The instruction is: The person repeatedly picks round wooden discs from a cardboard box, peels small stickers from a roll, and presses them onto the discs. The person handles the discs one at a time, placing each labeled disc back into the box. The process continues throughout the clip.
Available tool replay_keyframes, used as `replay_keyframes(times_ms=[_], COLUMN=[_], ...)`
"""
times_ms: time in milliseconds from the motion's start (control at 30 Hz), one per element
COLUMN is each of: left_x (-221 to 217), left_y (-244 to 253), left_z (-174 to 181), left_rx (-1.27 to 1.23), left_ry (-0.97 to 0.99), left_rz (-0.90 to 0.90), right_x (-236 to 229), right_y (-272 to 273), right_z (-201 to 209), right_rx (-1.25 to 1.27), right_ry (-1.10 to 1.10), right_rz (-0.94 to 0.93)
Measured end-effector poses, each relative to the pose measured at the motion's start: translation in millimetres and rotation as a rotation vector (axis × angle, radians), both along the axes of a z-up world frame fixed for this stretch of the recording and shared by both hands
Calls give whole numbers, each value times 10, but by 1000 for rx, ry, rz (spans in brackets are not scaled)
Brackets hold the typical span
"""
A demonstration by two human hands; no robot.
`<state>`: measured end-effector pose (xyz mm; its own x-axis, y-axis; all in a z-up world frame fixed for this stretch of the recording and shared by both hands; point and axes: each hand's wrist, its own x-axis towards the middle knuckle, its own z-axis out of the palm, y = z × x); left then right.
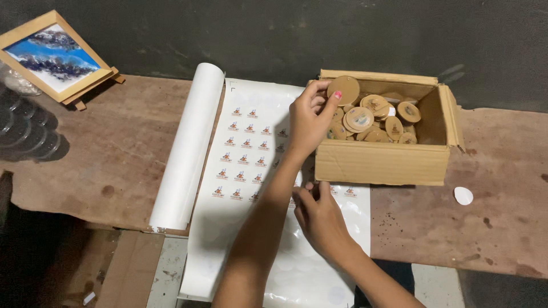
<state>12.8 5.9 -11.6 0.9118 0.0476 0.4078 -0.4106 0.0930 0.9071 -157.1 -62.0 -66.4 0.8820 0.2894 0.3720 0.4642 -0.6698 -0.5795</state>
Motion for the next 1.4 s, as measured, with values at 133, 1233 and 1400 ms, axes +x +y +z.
replay_keyframes(times_ms=[133, 1233, 1400], left_x=[26, 28, 18], left_y=[-18, -20, -25], left_z=[-32, -48, -10], left_rx=[-24, -31, -35], left_ry=[2, -20, 23], left_rz=[12, -12, 5], right_x=[-1, -37, -43], right_y=[1, 40, 84], right_z=[-6, 35, 126], right_rx=[-14, -75, -120], right_ry=[-23, -97, -38], right_rz=[14, -17, -61])
